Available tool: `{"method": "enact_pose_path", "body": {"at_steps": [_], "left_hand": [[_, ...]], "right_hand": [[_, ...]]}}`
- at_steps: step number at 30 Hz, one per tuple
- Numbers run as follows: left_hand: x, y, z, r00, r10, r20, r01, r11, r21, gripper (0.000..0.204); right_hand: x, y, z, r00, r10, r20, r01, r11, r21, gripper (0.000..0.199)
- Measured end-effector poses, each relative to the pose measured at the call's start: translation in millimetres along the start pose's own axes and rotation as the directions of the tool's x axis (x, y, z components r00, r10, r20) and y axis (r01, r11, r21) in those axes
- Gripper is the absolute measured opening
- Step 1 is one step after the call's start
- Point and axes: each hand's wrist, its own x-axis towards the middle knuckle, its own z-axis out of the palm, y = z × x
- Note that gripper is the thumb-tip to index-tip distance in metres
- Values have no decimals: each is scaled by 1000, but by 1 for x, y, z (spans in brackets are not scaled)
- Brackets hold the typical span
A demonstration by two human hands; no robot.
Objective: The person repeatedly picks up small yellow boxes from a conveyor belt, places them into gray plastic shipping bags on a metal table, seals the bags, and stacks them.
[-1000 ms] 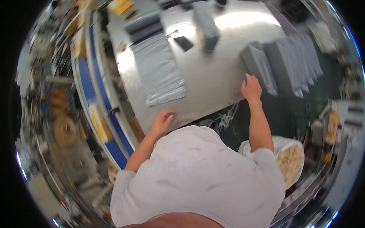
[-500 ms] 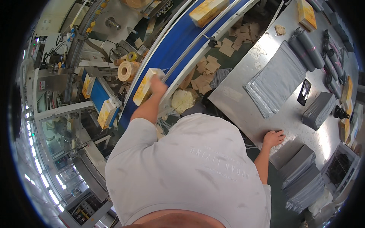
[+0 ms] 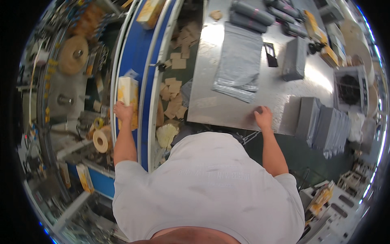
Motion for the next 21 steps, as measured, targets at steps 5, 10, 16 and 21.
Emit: {"method": "enact_pose_path", "body": {"at_steps": [5, 10, 16, 21], "left_hand": [[21, 147, -85, 922, 350, -164, -385, 798, -464, 54], [-94, 300, -76, 699, 682, 214, -159, 441, -883, 67], [-263, 366, 8, 334, 692, 640, 66, 660, -748, 67], [-259, 376, 27, 524, 833, 176, -484, 462, -743, 69]], "right_hand": [[-6, -55, -16, 971, -8, -237, 138, 834, 535, 44], [9, -123, -57, 967, -79, -244, 246, 555, 795, 42], [20, -104, -52, 961, -43, -274, 179, 851, 494, 58], [3, -75, -22, 973, 18, -231, 144, 733, 665, 56]]}}
